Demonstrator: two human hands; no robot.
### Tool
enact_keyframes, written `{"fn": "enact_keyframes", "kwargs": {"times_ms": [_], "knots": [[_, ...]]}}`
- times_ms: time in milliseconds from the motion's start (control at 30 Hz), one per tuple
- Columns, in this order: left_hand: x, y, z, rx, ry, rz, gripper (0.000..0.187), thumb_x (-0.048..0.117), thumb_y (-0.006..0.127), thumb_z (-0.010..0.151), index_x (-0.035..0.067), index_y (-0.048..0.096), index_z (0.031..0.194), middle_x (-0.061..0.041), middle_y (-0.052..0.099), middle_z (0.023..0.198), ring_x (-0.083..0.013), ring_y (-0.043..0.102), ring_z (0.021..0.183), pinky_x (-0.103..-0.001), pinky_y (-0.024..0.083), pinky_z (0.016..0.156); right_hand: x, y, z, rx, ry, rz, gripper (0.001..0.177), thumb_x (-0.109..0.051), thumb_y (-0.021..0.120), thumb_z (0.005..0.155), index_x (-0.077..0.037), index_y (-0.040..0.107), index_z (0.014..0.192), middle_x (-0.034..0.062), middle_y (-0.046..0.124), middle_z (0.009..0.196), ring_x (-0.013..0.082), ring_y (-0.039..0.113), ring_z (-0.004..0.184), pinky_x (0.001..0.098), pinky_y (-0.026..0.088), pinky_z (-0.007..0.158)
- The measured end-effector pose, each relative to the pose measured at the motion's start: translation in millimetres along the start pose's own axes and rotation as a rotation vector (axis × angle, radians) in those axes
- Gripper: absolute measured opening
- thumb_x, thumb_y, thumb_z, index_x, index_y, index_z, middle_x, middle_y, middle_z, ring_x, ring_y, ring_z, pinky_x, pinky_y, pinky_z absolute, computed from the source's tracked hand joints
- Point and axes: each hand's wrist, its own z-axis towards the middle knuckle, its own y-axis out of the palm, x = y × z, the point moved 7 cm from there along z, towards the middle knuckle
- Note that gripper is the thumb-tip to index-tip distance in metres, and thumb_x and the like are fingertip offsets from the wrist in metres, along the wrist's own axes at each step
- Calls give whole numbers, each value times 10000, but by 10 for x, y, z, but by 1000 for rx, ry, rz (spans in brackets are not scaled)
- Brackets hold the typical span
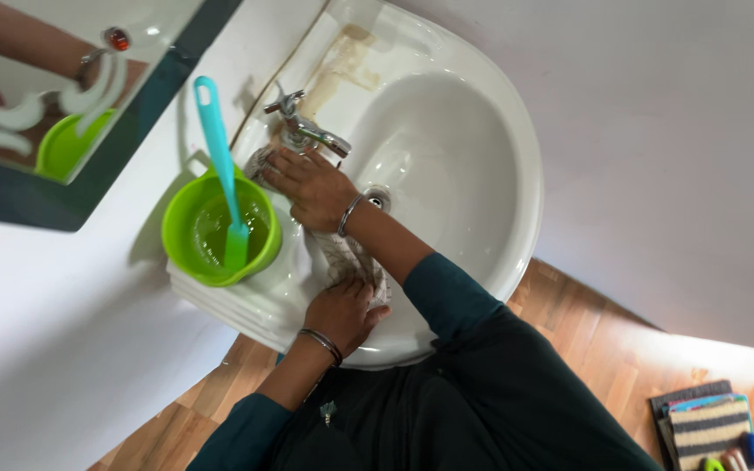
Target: The person cleans a white pedestal sink using a cloth and water from a green bucket. They wipe the basin, faucet, and surrounding surfaces, then move to clean the sink's pedestal base.
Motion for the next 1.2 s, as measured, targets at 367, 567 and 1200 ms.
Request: {"fn": "enact_keyframes", "kwargs": {"times_ms": [367, 567, 1200], "knots": [[22, -1276, -861, 706, 60, 257, 335, 104, 678, 843, 76, 747, 1170, -134, 675, 1137, -308, 624, 1057, -461, 476, 902, -541, 17, -666, 15, 90, 157, 691, -173, 573, 903, -99, 398, 1567, 123, 294, 1671, 356, 179, 1562, 651, 177, 1218], [-33, -1615, -823, 814, -87, 495, 395, 140, 750, 958, 57, 732, 1344, -106, 620, 1164, -262, 516, 1074, -420, 417, 943, -400, -126, -479, 92, 94, -41, 577, -157, 556, 956, -109, 463, 1524, 103, 421, 1611, 320, 318, 1531, 596, 258, 1229], [24, -2408, -606, 659, 208, 375, 26, 133, 731, 860, 136, 705, 855, -16, 564, 920, -247, 543, 943, -420, 409, 800, -1178, -142, -202, 255, -45, 95, 461, -423, 587, 944, -185, 642, 1334, 87, 633, 1362, 359, 491, 1335, 548, 328, 1130]]}}
